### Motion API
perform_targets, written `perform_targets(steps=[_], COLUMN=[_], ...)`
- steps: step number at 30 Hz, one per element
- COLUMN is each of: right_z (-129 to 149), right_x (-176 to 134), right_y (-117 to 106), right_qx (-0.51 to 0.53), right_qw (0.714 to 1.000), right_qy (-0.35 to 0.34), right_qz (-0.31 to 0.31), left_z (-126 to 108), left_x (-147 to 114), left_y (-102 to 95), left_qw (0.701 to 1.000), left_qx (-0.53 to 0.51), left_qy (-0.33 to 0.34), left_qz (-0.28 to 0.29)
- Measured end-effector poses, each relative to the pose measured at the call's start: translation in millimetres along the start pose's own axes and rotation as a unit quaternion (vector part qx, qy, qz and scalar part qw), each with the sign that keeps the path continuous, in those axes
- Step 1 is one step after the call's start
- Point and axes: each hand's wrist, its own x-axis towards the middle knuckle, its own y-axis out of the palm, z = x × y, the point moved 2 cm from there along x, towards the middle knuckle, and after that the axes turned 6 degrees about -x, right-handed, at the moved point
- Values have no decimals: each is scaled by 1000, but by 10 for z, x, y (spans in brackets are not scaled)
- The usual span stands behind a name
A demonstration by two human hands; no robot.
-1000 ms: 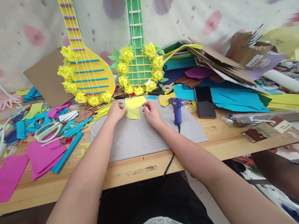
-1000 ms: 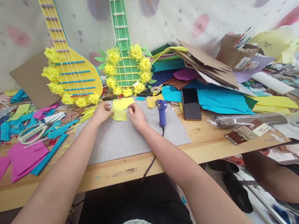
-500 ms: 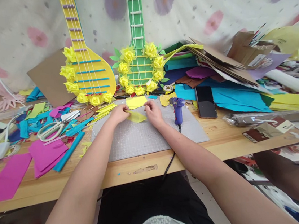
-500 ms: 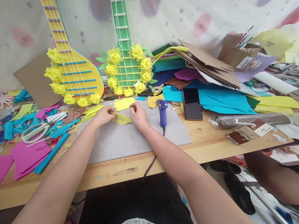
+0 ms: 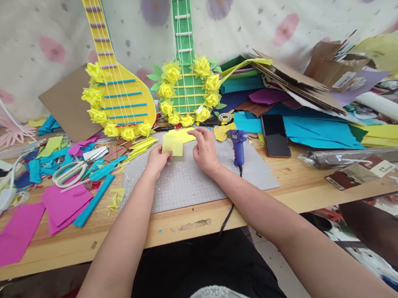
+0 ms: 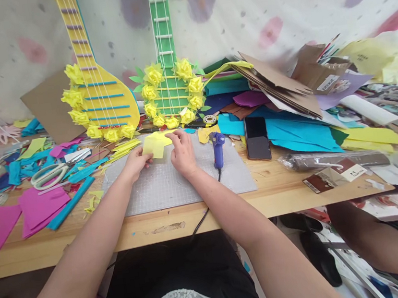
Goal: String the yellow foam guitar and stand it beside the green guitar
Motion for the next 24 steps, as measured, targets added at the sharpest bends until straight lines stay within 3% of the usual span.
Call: perform_targets(steps=[3,6,11,15,21,24], right_z=[17,75,70,-38,-87,-78], right_x=[-16,-33,-28,-18,-19,-24], right_y=[85,133,176,219,216,202], right_qx=[6,10,19,36,36,38], right_qw=[994,985,982,982,978,978], right_qy=[-38,-64,-63,-39,-16,-7], right_qz=[106,162,176,181,203,206], left_z=[-1,19,97,119,44,39], left_x=[-25,-48,-25,-12,-97,-121], left_y=[0,27,53,24,-79,-70], left_qw=[999,998,993,967,917,905], left_qx=[-29,-28,50,193,305,329], left_qy=[6,24,93,163,236,261], left_qz=[17,45,43,17,-104,-67])
